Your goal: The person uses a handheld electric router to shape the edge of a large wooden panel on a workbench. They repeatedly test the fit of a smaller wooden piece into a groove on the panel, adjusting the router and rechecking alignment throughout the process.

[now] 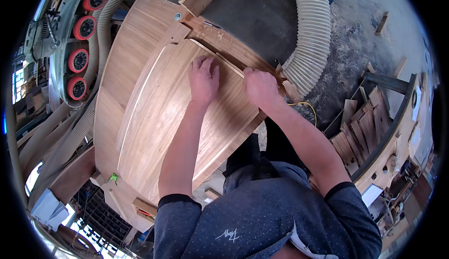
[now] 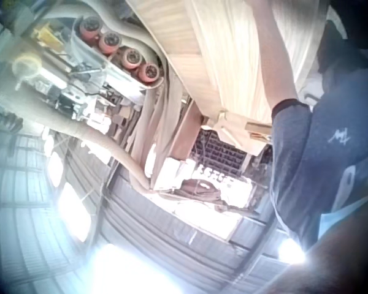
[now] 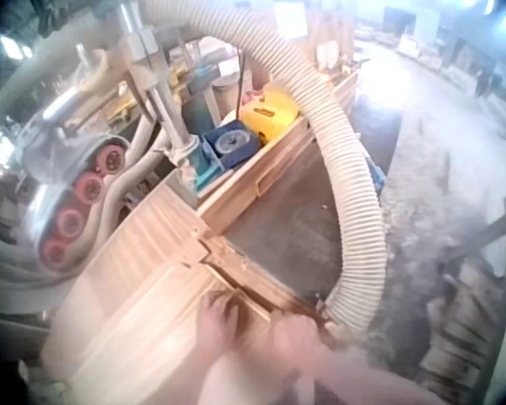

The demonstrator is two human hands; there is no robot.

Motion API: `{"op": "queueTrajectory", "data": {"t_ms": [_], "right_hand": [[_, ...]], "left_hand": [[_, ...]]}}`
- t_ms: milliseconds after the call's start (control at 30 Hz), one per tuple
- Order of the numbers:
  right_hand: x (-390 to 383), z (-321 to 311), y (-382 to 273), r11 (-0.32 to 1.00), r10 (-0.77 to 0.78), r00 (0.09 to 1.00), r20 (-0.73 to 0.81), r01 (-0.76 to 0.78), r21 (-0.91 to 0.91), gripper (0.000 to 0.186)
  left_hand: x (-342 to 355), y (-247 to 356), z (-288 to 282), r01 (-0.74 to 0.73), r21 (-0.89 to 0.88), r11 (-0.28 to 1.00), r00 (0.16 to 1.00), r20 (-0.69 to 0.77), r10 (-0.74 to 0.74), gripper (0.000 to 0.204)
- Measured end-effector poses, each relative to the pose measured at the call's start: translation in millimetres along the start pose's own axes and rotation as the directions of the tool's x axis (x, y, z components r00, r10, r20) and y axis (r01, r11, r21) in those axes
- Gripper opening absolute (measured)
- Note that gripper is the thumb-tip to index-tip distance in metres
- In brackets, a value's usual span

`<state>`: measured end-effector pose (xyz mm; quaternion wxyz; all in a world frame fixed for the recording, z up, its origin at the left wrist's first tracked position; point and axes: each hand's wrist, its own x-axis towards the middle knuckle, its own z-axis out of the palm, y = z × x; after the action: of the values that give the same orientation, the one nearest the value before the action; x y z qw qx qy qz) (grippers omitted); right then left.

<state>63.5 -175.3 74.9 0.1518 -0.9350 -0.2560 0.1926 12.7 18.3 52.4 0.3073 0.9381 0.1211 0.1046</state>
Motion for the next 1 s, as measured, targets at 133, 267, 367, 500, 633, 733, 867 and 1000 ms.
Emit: {"op": "queueTrajectory", "data": {"t_ms": [133,267,367,500,633,733,867,1000], "right_hand": [[6,3,1,0.999,-0.027,0.998,0.061,0.030,-0.037,0.010],[5,-2,-1,0.998,-0.041,0.992,0.121,0.046,-0.038,0.012],[6,2,3,0.995,-0.082,0.991,0.102,0.088,-0.057,0.010],[7,2,6,0.993,-0.094,0.991,0.092,0.101,-0.069,0.011],[7,4,9,0.993,-0.098,0.992,0.084,0.103,-0.057,0.014],[6,5,9,0.995,-0.085,0.993,0.083,0.089,-0.041,0.016],[3,5,7,0.998,-0.052,0.995,0.089,0.054,-0.018,0.016],[2,15,7,1.000,-0.017,0.998,0.068,0.016,0.019,0.011]], "left_hand": [[18,-8,6,-0.095,0.173,0.980,0.995,0.055,0.087,0.034],[31,-12,-1,-0.145,0.192,0.971,0.975,0.193,0.107,0.034],[44,-13,-7,-0.226,0.194,0.955,0.953,0.247,0.176,0.034],[55,-21,-5,-0.312,0.167,0.935,0.924,0.282,0.258,0.035],[59,-30,-2,-0.323,0.130,0.937,0.904,0.335,0.265,0.038],[60,-35,1,-0.324,0.100,0.941,0.900,0.341,0.273,0.039],[58,-38,0,-0.337,0.087,0.938,0.899,0.325,0.293,0.041],[52,-40,-8,-0.325,0.071,0.943,0.905,0.314,0.288,0.044]]}}
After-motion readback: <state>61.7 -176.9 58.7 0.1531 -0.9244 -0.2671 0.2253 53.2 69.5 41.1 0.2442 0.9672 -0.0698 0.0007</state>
